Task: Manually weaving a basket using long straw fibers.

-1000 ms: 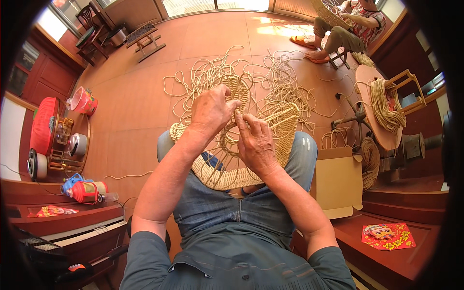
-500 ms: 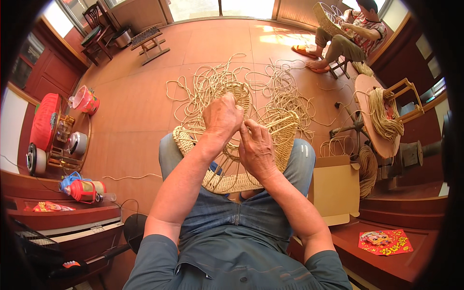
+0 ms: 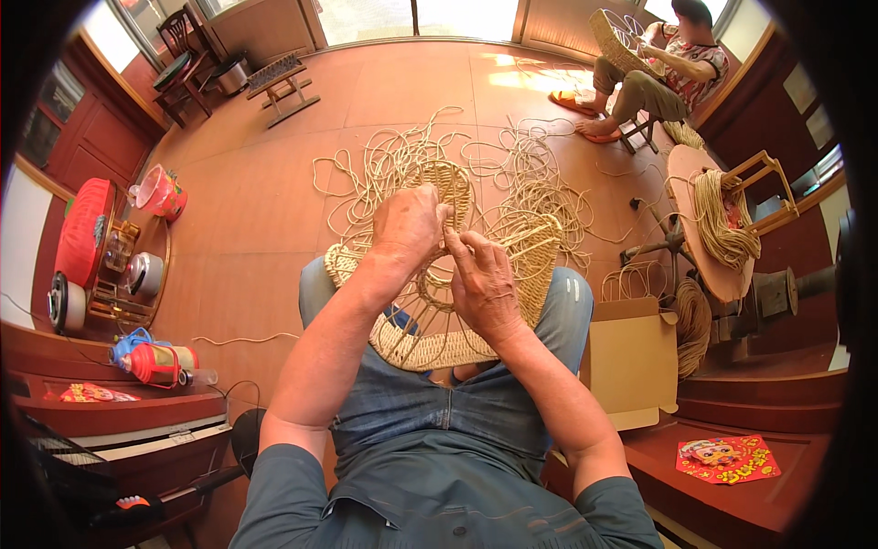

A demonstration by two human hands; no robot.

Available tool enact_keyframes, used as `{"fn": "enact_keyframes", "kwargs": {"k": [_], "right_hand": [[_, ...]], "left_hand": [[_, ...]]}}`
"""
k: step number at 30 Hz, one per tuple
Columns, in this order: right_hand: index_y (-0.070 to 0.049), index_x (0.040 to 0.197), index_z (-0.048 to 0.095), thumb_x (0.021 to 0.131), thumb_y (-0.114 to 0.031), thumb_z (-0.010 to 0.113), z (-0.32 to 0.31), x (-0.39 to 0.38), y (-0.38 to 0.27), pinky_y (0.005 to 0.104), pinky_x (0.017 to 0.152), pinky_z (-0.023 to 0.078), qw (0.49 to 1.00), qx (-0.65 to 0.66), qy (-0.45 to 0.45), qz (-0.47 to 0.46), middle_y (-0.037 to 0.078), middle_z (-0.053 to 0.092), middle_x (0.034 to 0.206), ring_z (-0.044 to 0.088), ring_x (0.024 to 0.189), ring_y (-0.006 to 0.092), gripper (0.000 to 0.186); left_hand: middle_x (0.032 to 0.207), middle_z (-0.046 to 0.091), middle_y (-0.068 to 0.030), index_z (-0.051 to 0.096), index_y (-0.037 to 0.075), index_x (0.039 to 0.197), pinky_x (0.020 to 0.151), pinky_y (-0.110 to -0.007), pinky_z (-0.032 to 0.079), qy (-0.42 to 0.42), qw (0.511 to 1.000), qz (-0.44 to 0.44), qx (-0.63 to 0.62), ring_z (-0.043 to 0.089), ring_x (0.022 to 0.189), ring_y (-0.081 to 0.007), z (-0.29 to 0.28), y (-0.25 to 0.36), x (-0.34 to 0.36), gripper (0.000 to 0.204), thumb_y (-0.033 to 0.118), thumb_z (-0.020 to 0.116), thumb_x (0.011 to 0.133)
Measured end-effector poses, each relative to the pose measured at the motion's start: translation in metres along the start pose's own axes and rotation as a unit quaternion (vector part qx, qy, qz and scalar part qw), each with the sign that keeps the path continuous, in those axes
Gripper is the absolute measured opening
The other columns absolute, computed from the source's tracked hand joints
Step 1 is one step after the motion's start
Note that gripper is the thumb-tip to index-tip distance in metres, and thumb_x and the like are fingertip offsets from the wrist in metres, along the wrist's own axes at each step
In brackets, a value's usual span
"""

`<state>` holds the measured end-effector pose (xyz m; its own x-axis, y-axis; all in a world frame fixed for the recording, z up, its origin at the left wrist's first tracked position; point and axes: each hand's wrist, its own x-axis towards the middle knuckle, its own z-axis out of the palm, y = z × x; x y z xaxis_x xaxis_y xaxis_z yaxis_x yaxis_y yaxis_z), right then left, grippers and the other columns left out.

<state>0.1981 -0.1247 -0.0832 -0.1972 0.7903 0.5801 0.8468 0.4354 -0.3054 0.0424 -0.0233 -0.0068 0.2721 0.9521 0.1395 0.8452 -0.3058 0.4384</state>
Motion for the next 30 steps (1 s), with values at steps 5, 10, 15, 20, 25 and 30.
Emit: {"fn": "enact_keyframes", "kwargs": {"k": [5,10,15,20,25,30], "right_hand": [[-0.008,0.155,0.06,0.09,-0.001,0.069,0.004,0.002,-0.001,0.047,0.105,0.051,0.999,0.032,0.004,0.002,0.013,0.06,0.137,0.06,0.122,0.035,0.066],[-0.009,0.146,0.066,0.091,-0.002,0.069,0.001,0.0,-0.006,0.0461,0.104,0.05,0.999,0.036,0.032,0.003,0.011,0.061,0.136,0.061,0.122,0.0333,0.056],[-0.021,0.141,0.071,0.088,-0.008,0.072,0.0,-0.002,-0.015,0.0472,0.112,0.042,0.999,-0.024,0.041,-0.02,0.004,0.064,0.137,0.059,0.131,0.0278,0.054],[-0.022,0.145,0.07,0.087,-0.008,0.071,0.002,0.0,-0.016,0.0451,0.112,0.041,0.998,-0.045,0.019,-0.031,0.002,0.062,0.142,0.057,0.135,0.0262,0.06],[-0.023,0.149,0.068,0.085,-0.008,0.07,0.002,0.001,-0.015,0.0432,0.106,0.044,0.999,-0.04,0.003,-0.019,0.002,0.061,0.142,0.059,0.127,0.0255,0.065],[-0.022,0.15,0.067,0.086,-0.007,0.069,0.002,0.008,-0.021,0.0445,0.095,0.047,1.0,-0.02,-0.011,0.0,0.003,0.06,0.132,0.06,0.112,0.0274,0.066]], "left_hand": [[0.079,0.073,-0.0211,0.07,0.002,0.086,0.067,-0.05,0.055,0.034,0.995,0.036,-0.09,0.072,0.073,-0.0426,-0.003,-0.012,-0.032,0.033,0.03,0.078,0.101],[0.068,0.068,-0.015,0.067,0.003,0.082,0.061,-0.042,0.053,0.049,0.98,-0.066,-0.18,0.071,0.063,-0.0267,0.011,-0.024,-0.073,0.027,0.024,0.076,0.095],[0.069,0.069,-0.0151,0.066,0.007,0.083,0.063,-0.049,0.055,0.092,0.987,-0.079,-0.108,0.072,0.066,-0.036,0.007,-0.014,-0.079,0.022,0.025,0.073,0.093],[0.07,0.07,-0.0141,0.063,0.009,0.089,0.064,-0.053,0.055,0.126,0.99,-0.06,-0.017,0.073,0.068,-0.0393,0.004,-0.022,-0.074,0.017,0.024,0.071,0.091],[0.093,0.072,-0.0104,0.068,0.009,0.094,0.08,-0.048,0.056,0.19,0.98,0.002,-0.053,0.072,0.089,-0.0342,0.004,-0.023,-0.057,0.007,0.015,0.072,0.093],[0.115,0.071,-0.0089,0.075,0.009,0.1,0.099,-0.047,0.05,0.203,0.973,0.058,-0.093,0.065,0.116,-0.0306,0.004,-0.039,-0.036,0.01,0.013,0.078,0.091]]}}
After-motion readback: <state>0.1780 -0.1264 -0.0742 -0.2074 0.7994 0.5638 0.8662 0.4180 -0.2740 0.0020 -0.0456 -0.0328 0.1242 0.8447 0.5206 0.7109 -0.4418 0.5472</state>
